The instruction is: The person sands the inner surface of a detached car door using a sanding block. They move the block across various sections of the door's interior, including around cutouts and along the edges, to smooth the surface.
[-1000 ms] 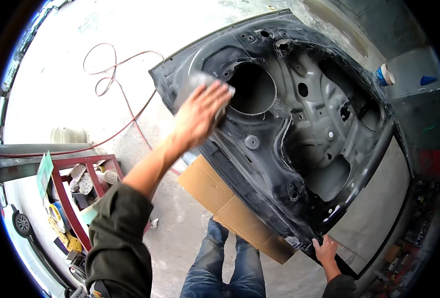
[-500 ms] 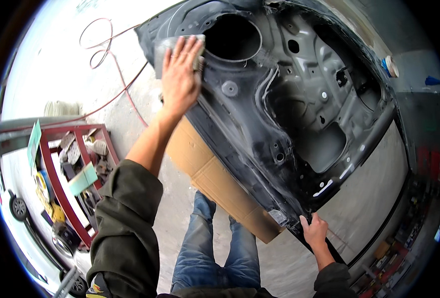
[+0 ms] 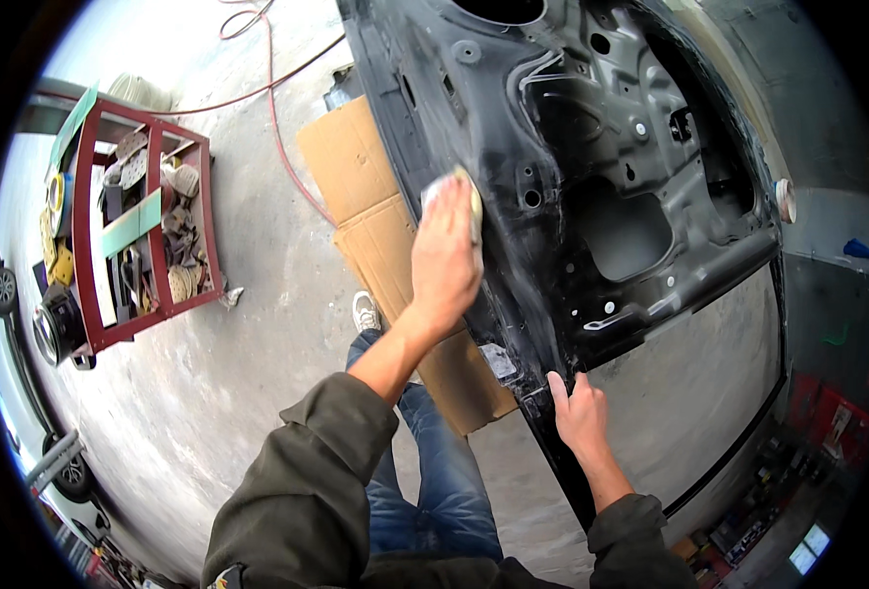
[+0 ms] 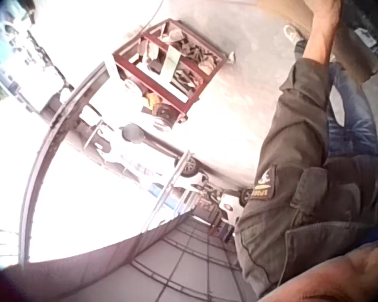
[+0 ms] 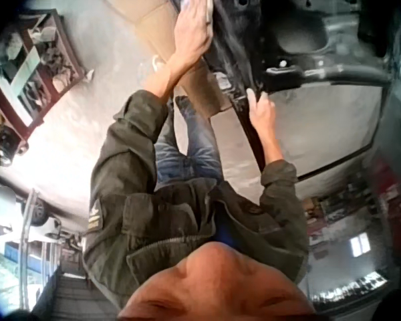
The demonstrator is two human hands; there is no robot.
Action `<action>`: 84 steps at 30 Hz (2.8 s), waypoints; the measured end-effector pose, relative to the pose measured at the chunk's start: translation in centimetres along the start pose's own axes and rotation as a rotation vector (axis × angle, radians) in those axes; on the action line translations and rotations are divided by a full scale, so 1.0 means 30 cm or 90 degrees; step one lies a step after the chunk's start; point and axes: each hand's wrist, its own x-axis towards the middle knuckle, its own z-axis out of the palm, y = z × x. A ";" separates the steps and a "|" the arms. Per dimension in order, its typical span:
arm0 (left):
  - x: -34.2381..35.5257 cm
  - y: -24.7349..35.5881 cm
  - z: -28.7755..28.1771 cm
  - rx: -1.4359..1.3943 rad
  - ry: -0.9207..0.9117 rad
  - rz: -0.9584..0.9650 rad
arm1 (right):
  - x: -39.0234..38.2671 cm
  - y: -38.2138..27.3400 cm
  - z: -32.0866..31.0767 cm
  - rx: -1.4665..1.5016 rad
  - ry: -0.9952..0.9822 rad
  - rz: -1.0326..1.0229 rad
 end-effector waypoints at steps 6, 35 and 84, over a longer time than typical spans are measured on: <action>-0.285 0.099 -0.002 0.153 -0.162 0.095 | -0.006 -0.005 0.006 0.029 0.009 -0.028; -0.447 0.176 0.022 -0.009 -0.244 0.429 | 0.003 -0.019 0.029 0.024 0.039 0.006; 0.073 0.162 0.184 -0.334 0.272 -0.246 | -0.001 -0.023 0.059 0.040 0.072 0.007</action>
